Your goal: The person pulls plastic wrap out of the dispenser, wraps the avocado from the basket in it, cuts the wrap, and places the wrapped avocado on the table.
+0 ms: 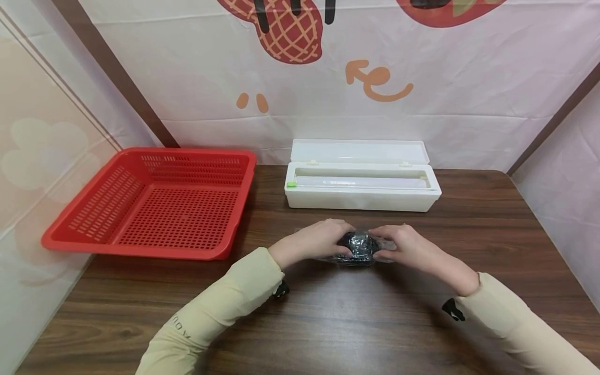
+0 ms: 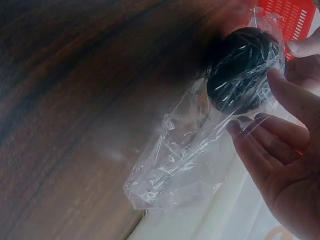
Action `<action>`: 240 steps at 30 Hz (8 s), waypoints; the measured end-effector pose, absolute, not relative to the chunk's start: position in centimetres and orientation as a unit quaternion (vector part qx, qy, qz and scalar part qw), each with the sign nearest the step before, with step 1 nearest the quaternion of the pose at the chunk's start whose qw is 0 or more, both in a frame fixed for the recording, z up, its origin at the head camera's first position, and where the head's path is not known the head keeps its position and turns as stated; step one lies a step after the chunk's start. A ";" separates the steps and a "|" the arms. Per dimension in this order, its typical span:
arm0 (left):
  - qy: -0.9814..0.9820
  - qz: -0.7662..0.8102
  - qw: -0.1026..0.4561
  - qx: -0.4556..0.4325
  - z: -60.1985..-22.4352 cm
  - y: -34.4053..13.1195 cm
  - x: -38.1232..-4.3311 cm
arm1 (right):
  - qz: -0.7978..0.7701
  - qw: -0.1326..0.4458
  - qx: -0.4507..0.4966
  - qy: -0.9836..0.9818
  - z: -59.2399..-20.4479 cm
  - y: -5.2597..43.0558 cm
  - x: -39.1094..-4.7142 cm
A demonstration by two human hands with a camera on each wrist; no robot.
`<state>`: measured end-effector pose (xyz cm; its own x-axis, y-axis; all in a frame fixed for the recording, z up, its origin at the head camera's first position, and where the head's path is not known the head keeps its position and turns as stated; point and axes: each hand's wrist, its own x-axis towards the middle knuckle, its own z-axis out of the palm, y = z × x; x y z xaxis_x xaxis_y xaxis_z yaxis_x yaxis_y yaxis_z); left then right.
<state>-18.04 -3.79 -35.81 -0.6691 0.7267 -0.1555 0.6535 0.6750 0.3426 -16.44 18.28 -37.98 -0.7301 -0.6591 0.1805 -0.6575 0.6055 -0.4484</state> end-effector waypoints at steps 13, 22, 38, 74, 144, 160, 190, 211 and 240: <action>0.902 0.137 0.133 0.388 -35.8 -3.9 -17.6 | -0.248 0.020 -0.406 0.879 -38.0 18.1 -17.1; 0.911 0.171 0.146 0.346 -36.0 -4.1 -17.2 | -0.215 0.047 -0.437 0.872 -37.5 17.5 -17.7; 0.921 0.227 0.143 0.282 -37.2 -4.0 -17.4 | -0.223 0.072 -0.442 0.866 -37.5 16.3 -17.9; 0.887 0.340 0.273 0.152 -37.4 -3.9 -17.6 | -0.501 0.270 -0.131 0.811 -38.5 16.5 -16.1; 0.631 0.695 0.344 0.009 -40.4 -3.0 -17.9 | -0.590 0.265 -0.150 0.748 -39.0 16.6 -17.7; 0.624 0.723 0.293 0.032 -40.8 -3.1 -17.6 | -0.604 0.281 -0.153 0.730 -39.5 16.5 -17.9; 0.672 0.675 0.301 0.050 -40.5 -3.2 -17.7 | -0.657 0.175 -0.193 0.707 -39.7 16.0 -17.0; 0.747 0.579 0.283 0.166 -40.6 -4.1 -17.6 | -0.572 0.132 -0.319 0.744 -39.9 16.5 -16.6; 0.787 0.502 0.278 0.225 -40.4 -4.8 -18.0 | -0.342 -0.035 -0.522 0.781 -40.0 16.9 -15.8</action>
